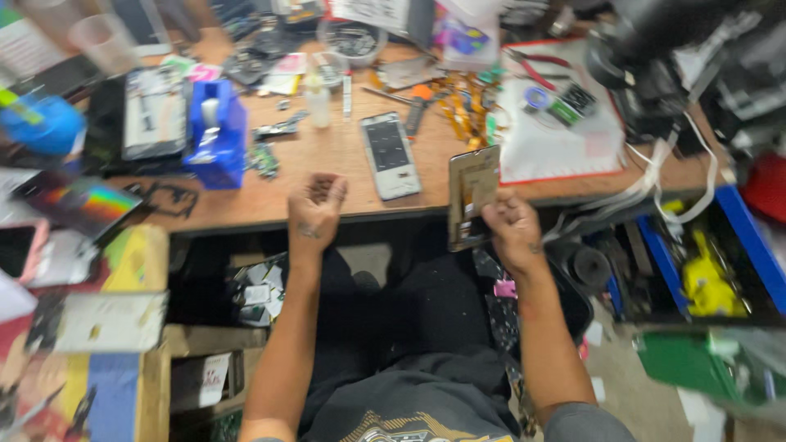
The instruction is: The person applies adhesive to a smartphone back cover and uses a utility knife to pry and separate the back panel from the frame. The person then uses a metal spudger to lift and disconnect internal components from the phone chassis.
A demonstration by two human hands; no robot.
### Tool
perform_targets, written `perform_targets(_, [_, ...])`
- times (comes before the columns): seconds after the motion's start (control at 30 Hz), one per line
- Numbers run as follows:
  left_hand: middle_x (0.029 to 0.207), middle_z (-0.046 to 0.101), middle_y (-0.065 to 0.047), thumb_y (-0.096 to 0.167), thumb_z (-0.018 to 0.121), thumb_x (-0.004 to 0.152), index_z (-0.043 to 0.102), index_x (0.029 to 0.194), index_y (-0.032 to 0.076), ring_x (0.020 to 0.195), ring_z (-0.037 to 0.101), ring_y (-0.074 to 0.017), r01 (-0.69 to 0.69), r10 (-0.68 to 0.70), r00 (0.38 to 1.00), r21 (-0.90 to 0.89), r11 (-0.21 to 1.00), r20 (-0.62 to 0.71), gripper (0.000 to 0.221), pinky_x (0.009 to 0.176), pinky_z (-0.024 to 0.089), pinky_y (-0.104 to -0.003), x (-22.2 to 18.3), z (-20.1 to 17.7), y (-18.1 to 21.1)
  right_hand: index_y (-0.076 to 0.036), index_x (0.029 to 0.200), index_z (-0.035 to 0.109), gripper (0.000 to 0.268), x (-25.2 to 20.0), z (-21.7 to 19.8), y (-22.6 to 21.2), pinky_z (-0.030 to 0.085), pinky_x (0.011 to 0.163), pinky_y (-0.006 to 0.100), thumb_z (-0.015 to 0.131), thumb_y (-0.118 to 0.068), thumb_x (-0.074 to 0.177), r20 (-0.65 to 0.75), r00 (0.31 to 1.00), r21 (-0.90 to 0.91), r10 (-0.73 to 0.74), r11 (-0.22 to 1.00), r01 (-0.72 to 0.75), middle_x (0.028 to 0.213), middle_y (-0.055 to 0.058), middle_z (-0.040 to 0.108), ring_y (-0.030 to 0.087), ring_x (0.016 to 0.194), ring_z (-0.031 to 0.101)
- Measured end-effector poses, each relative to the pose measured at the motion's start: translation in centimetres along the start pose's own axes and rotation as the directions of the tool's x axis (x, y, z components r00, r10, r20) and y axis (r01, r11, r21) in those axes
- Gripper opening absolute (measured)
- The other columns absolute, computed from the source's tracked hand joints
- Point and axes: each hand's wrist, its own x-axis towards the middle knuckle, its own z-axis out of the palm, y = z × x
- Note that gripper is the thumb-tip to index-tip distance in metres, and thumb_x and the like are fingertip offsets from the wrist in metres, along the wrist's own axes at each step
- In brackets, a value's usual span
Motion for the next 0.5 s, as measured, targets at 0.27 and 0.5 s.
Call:
perform_targets(0.27, [0.079, 0.067, -0.003, 0.01, 0.073, 0.096, 0.07, 0.097, -0.001, 0.069, 0.058, -0.0073, -0.089, 0.119, 0.989, 0.298, 0.95, -0.085, 0.011, 0.063, 0.047, -0.023, 2.3, 5.0, -1.2, -0.007, 0.125, 0.057, 0.021, -13.9, -18.2, -7.6, 0.049, 0.071, 0.03, 0.065, -0.004, 0.105, -0.538, 0.837, -0.087, -0.103, 0.994, 0.067, 0.107, 0.011, 0.074, 0.021, 0.092, 0.07])
perform_targets(0.5, [0.075, 0.065, -0.005, 0.008, 0.075, 0.098, 0.07, 0.099, -0.002, 0.064, 0.057, -0.01, -0.135, 0.196, 0.977, 0.459, 0.878, -0.089, 0.011, 0.059, 0.046, -0.027, 1.1, 4.9, -1.4, -0.001, 0.127, 0.062, 0.022, -25.9, -26.4, -9.8, 0.059, 0.101, 0.039, 0.066, -0.005, 0.106, -0.827, 0.476, -0.263, -0.3, 0.954, 0.144, 0.124, 0.011, 0.069, 0.021, 0.11, 0.07])
